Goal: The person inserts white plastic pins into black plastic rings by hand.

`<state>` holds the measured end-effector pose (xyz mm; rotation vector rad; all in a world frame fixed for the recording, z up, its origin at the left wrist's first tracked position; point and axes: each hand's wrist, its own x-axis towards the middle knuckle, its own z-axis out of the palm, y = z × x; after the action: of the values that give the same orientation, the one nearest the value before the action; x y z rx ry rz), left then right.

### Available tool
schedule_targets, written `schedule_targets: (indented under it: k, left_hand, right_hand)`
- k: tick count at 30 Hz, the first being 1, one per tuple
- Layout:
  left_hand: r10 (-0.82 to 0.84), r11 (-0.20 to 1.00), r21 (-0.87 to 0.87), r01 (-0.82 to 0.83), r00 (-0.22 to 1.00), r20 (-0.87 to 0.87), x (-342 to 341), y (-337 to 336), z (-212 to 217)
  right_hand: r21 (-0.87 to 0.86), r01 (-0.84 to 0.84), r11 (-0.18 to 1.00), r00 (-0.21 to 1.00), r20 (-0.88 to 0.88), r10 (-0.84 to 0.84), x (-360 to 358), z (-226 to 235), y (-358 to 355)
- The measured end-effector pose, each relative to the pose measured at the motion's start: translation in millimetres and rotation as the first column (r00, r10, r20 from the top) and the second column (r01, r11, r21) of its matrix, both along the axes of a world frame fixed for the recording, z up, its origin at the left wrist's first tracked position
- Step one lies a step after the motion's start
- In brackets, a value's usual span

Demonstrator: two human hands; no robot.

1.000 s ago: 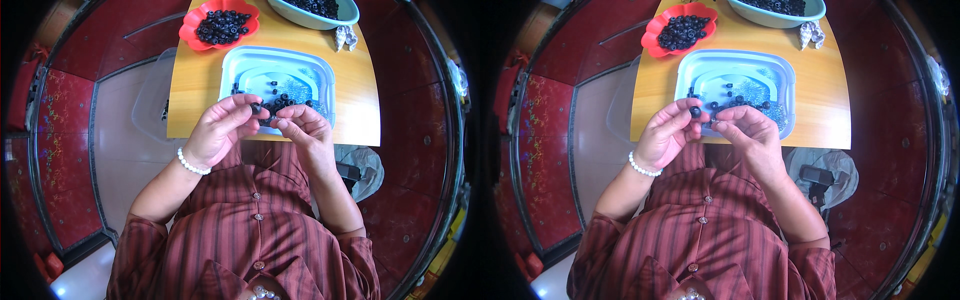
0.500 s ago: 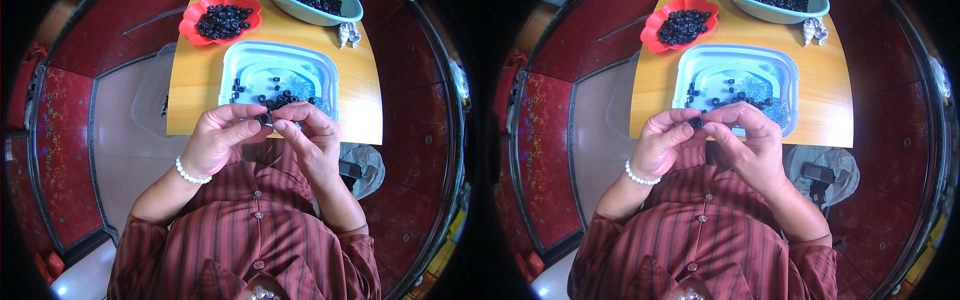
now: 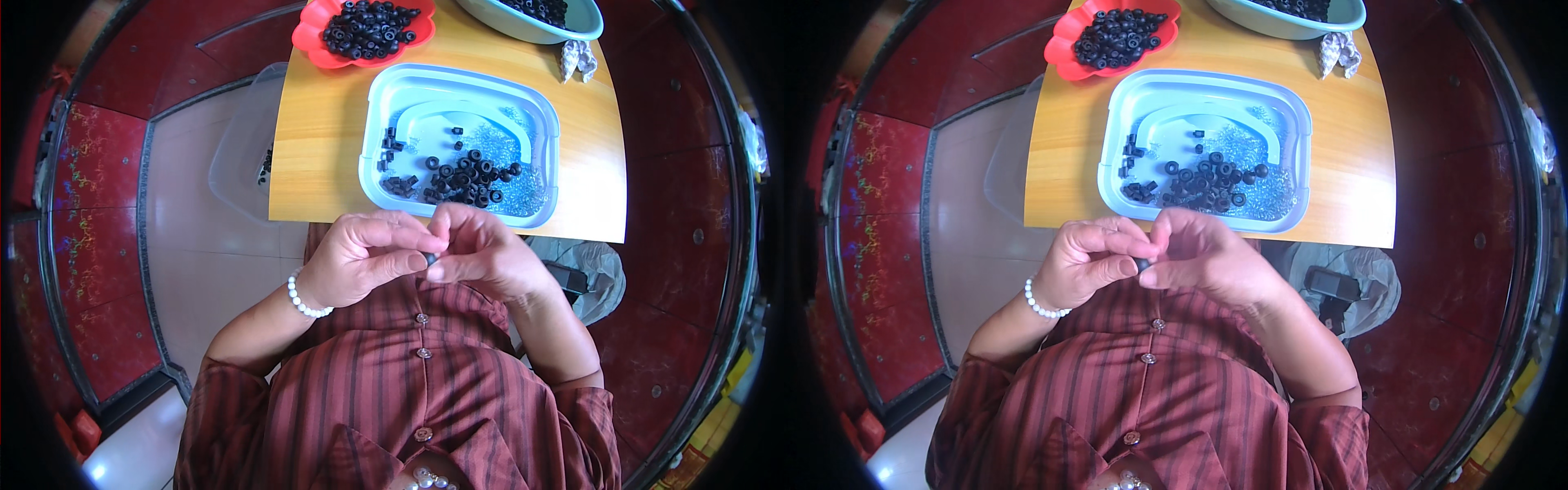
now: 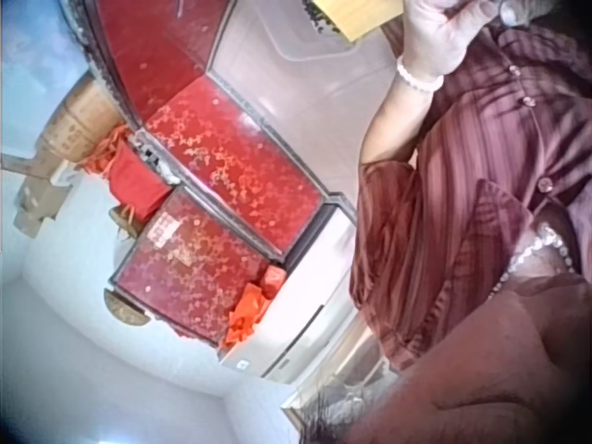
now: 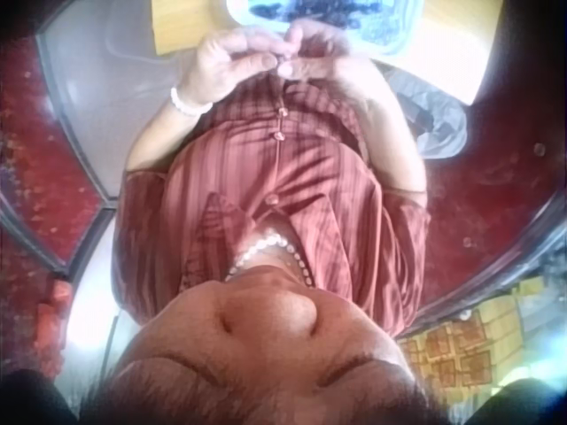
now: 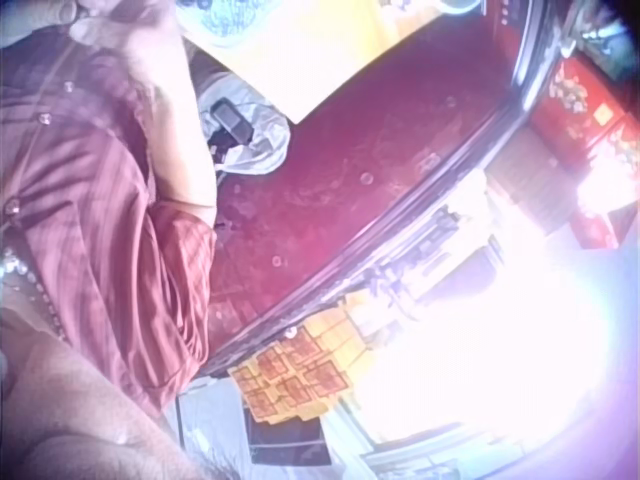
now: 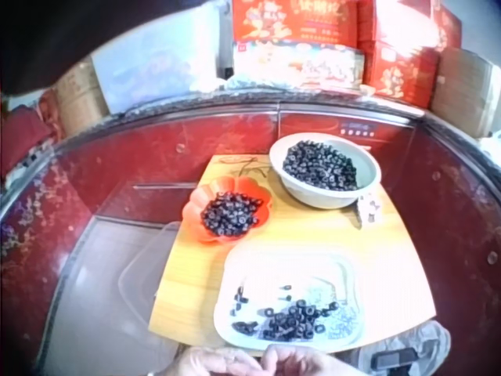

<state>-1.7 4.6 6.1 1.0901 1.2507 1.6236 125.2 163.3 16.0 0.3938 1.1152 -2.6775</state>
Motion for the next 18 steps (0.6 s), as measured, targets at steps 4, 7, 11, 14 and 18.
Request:
schedule_targets:
  k: [4,7,11,14,18]
  left_hand:
    - [0.02,0.996,-0.076,0.04,0.75,0.661,-1.9,-9.0,-8.7]
    - [0.016,1.0,-0.012,-0.011,0.599,0.801,-15.3,-18.0,-29.8]
    - [0.026,0.999,-0.005,-0.051,0.416,0.909,-20.7,-16.9,-28.2]
    - [0.048,0.998,-0.032,-0.05,0.383,0.923,-21.2,-15.2,-22.1]
    - [0.03,0.998,-0.011,-0.054,0.365,0.931,-25.0,-21.3,-23.4]
  right_hand:
    - [0.133,0.05,0.99,0.996,-0.084,-0.039,-11.0,4.9,-5.0]
    - [0.692,0.168,0.702,0.986,-0.116,-0.122,-33.5,9.5,5.6]
    - [0.959,0.23,-0.166,0.972,-0.236,-0.017,-72.8,-19.3,25.9]
    - [0.93,0.132,-0.342,0.991,-0.115,0.07,-87.8,-26.4,24.3]
    - [0.932,0.235,-0.277,0.971,-0.235,0.035,-88.3,-22.0,36.2]
